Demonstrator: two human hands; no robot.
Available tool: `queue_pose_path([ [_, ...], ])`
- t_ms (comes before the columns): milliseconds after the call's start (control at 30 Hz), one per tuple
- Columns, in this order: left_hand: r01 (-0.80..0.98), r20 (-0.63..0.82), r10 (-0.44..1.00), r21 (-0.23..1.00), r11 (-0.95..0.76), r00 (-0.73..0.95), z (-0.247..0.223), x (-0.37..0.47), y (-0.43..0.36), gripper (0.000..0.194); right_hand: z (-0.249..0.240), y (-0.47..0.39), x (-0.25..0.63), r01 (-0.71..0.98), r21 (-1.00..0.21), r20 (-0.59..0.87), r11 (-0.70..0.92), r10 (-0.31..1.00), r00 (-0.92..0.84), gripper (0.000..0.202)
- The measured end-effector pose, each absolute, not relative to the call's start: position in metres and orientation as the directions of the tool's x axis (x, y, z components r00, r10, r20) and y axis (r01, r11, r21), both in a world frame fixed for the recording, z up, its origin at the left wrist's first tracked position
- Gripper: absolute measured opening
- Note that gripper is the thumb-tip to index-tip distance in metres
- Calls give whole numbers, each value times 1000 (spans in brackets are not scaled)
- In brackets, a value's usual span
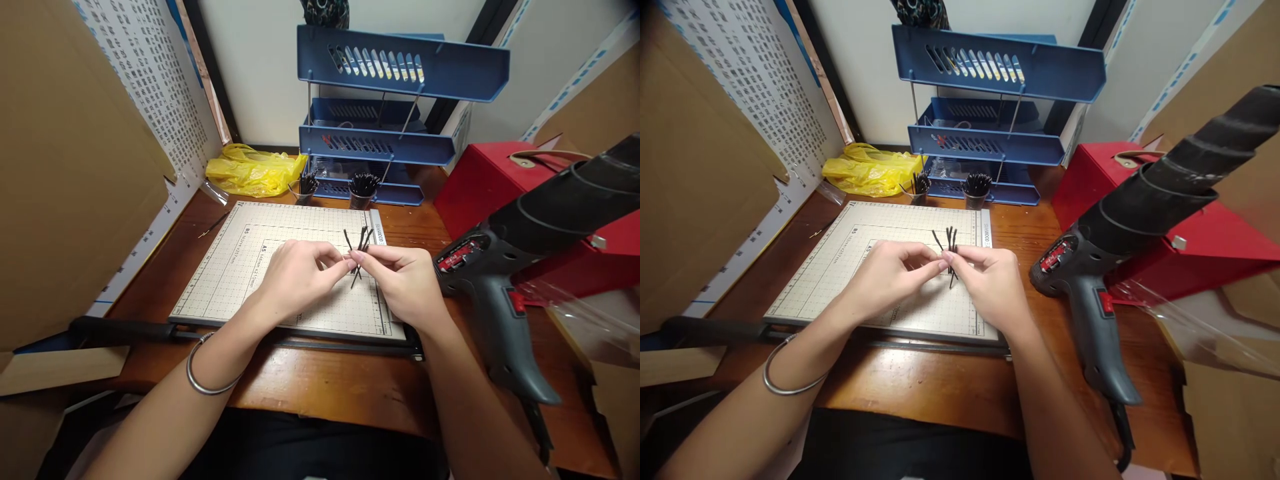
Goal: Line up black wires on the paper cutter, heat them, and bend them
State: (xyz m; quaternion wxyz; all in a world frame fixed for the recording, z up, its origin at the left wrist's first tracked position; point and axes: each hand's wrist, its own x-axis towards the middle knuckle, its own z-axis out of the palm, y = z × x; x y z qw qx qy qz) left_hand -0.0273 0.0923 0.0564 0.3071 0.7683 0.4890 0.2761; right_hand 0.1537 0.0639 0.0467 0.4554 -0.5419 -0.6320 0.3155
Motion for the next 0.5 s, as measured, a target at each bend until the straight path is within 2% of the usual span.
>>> queue_pose_path([
  [67, 551, 164, 921, 759, -347, 353, 56, -27, 92, 25, 44, 63, 153, 421, -881, 245, 217, 969, 12, 28],
  [133, 449, 190, 910, 820, -354, 369, 54, -27, 93, 20, 40, 62, 152, 421, -885, 245, 199, 968, 55, 26],
  [267, 282, 115, 893, 924, -257, 436, 53, -29, 95, 25, 35, 60, 151, 482, -865, 219, 141, 969, 110, 55],
  [367, 354, 89, 899, 899, -258, 429, 52, -30, 97, 24, 37, 60, 151, 611, -784, 235, 110, 964, 129, 77],
  [433, 474, 125, 914, 823, -313, 387, 51, -30, 98, 20, 42, 60, 153, 715, -696, 253, 70, 955, 153, 95],
  [500, 575, 149, 919, 740, -348, 364, 51, -30, 98, 20, 45, 59, 154, 779, -625, 294, 38, 937, 191, 100],
])
